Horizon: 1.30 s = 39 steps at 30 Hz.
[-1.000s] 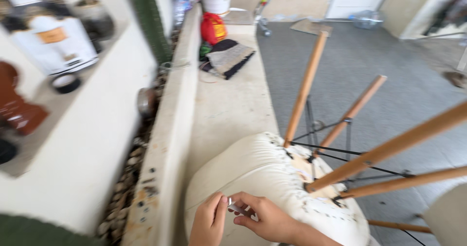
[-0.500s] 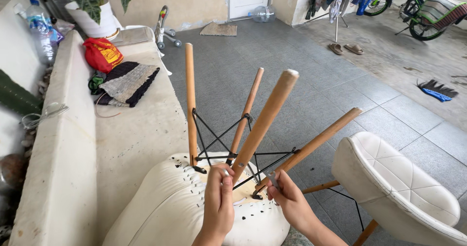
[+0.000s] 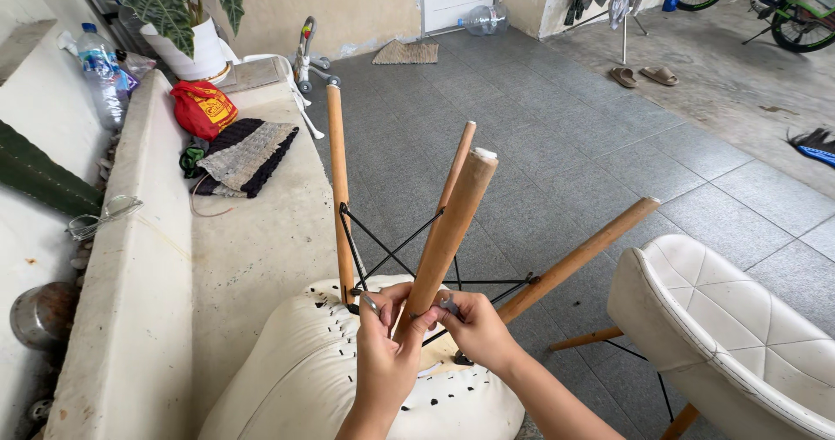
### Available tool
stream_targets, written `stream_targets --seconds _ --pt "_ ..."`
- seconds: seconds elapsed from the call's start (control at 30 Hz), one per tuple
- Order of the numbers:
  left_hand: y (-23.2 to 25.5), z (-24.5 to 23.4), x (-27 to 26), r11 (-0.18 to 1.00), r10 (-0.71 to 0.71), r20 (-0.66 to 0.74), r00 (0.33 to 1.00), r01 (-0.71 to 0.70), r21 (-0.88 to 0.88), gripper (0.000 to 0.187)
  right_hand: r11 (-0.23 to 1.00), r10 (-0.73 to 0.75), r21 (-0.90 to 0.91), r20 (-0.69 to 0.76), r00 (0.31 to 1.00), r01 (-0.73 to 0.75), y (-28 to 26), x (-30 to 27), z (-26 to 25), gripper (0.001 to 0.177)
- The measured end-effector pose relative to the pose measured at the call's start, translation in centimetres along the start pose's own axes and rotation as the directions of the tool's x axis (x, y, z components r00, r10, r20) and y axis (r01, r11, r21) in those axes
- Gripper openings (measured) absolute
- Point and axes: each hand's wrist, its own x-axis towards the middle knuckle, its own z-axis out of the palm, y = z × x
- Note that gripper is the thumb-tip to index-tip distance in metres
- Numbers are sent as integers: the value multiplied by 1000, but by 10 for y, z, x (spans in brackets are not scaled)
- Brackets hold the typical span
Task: The person assembles a wooden chair by inserting and tightening metal fasteners into the leg joints using a wrench. The chair is held upside down on a cushioned surface while the person secures each leg to the frame.
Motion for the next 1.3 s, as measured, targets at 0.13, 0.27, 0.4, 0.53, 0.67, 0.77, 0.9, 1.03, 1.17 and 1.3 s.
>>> stream_targets --seconds 0.13,0.27,0.4,0.53,0.67,0.77,0.9,1.03,1.17,1.3 --pt "9 -13 -9 998 8 94 996 -2 -62 46 997 7 -76 -52 999 -11 -13 -18 7 13" --pt "18 -15 -19 978 14 184 983 25 -206 47 993 47 -100 -119 992 -59 -30 -43 9 15" --pt "27 -10 -14 973 24 265 964 39 -227 52 987 -21 -163 -158 987 -5 -48 -63 -2 11" --pt "30 12 -15 969 10 299 954 65 -240 52 961 168 -174 -246 955 -214 -52 -85 -16 16" --pt "31 21 -9 971 13 302 953 60 -229 51 959 190 -164 -237 953 -232 -48 -86 -30 18" --pt "34 12 -8 960 -70 296 953 145 -239 50 999 25 -27 -116 993 -29 -46 -84 -36 23" --pt "39 -5 -13 963 23 291 957 56 -262 47 963 33 271 -120 992 1 -48 -69 -38 26" --pt "40 -14 -18 941 -74 254 964 152 -303 44 959 66 280 -33 997 -54 -47 -45 -43 26" --pt "50 -17 -13 966 -78 228 971 130 -223 42 905 -58 426 87 995 15 -44 -27 -42 24" --pt "57 -17 -10 971 -182 218 959 210 -113 43 844 -128 534 123 984 43 -32 -21 -41 23"
